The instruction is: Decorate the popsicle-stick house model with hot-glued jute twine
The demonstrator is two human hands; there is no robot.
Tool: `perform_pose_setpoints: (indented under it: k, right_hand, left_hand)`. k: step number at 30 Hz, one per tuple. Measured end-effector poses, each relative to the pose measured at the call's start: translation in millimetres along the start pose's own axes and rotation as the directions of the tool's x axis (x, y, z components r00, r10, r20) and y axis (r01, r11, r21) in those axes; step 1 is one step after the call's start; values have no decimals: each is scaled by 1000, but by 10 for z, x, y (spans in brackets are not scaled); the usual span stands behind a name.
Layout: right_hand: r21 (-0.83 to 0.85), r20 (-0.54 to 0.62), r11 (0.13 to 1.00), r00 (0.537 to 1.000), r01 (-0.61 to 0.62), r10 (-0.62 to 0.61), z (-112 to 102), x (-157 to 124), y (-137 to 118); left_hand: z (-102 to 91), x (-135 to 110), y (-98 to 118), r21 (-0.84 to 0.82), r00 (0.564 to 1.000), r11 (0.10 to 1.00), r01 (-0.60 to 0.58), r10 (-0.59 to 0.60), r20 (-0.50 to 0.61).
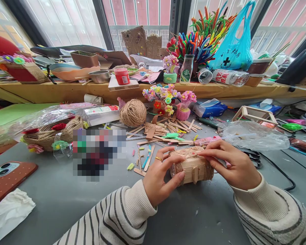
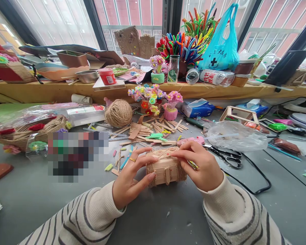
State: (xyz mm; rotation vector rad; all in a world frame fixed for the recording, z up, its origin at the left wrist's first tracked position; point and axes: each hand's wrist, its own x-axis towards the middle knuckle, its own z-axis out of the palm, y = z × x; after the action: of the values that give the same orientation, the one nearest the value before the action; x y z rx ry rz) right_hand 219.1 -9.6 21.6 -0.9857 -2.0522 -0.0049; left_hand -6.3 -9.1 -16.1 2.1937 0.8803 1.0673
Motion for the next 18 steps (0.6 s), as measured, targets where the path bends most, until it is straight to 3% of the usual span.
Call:
perform_pose_setpoints:
  k: [18]
  right_hand:
    - [-71, 8, 997, 999, 45, -44, 0, -12, -11]
  left_hand:
    - [-14, 11, 12, -4, 1000, 1000, 18, -18, 9]
